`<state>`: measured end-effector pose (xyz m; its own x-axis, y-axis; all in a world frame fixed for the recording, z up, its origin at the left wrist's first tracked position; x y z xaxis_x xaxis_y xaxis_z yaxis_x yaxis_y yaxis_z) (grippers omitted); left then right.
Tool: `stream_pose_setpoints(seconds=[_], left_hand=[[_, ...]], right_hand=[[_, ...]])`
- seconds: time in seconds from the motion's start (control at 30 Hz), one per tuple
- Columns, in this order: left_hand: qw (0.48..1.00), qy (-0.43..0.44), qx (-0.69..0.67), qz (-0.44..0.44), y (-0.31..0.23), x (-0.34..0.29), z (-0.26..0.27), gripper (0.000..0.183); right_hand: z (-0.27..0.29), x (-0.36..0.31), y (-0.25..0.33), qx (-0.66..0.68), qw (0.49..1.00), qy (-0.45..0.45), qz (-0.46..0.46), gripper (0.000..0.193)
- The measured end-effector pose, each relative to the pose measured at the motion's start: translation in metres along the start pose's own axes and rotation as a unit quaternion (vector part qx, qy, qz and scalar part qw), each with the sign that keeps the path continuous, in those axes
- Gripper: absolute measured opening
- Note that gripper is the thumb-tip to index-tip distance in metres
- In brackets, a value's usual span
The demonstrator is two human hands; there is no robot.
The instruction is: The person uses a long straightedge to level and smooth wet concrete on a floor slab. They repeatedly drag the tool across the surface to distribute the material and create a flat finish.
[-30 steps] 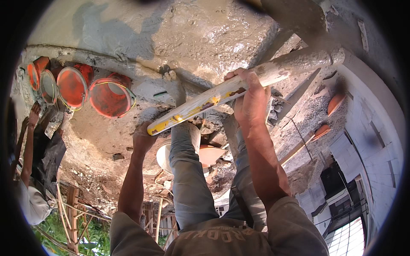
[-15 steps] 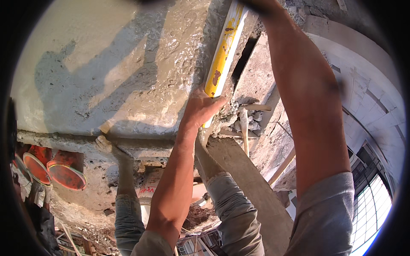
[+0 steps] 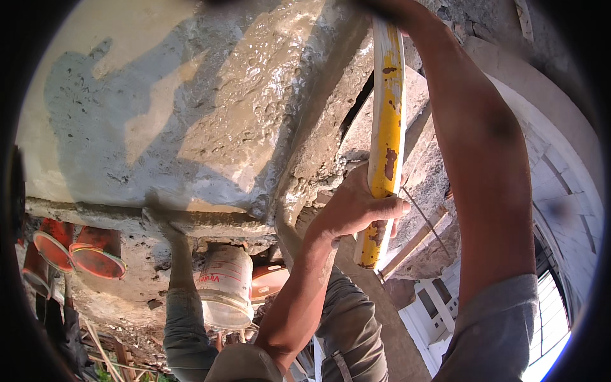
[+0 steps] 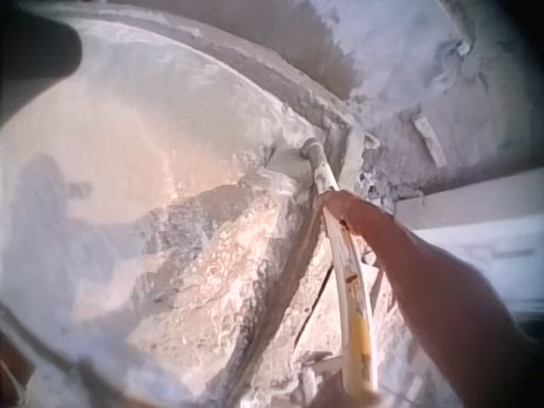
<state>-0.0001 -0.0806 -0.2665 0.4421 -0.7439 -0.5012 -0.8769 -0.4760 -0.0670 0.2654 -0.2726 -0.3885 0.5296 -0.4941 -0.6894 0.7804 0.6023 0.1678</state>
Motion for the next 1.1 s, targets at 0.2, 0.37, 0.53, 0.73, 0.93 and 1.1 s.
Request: stream_pose_setpoints(seconds=[0.2, 0.37, 0.53, 0.73, 0.93, 1.1], left_hand=[[0.965, 0.019, -0.252, 0.076, 0.026, -0.039, 0.02, 0.04], [0.953, -0.061, -0.293, 0.047, 0.049, -0.134, 0.026, 0.034], [0.957, -0.049, -0.277, 0.068, 0.065, -0.172, 0.033, 0.035], [0.945, -0.082, -0.313, 0.047, 0.061, -0.216, 0.003, 0.029], [0.926, -0.085, -0.366, 0.042, 0.065, -0.267, -0.022, 0.03], [0.92, -0.123, -0.369, 0.045, 0.041, -0.313, -0.023, 0.031]], right_hand=[[-0.021, 0.028, -0.038, -0.082, 0.994, -0.01, 0.07, 0.024], [-0.111, -0.108, -0.027, -0.04, 0.994, 0.099, 0.008, 0.035], [-0.108, -0.15, -0.039, 0.091, 0.993, 0.053, -0.058, 0.024], [-0.128, -0.197, -0.029, 0.049, 0.994, 0.066, -0.074, 0.044], [-0.161, -0.228, -0.036, 0.019, 0.992, 0.114, -0.047, 0.047], [-0.19, -0.259, -0.033, 0.022, 0.981, 0.182, -0.067, 0.038]])
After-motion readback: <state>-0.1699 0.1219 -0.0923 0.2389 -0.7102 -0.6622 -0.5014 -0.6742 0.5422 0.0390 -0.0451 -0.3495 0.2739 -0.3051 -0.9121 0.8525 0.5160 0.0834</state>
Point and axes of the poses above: each hand's wrist, its own x-axis towards the middle knuckle, its own z-axis out of the back of the hand, y = z × x, the point moved 2 cm from there along x, towards the middle knuckle, and after that the axes turned 3 degrees about -y, right-handed, at the moved point
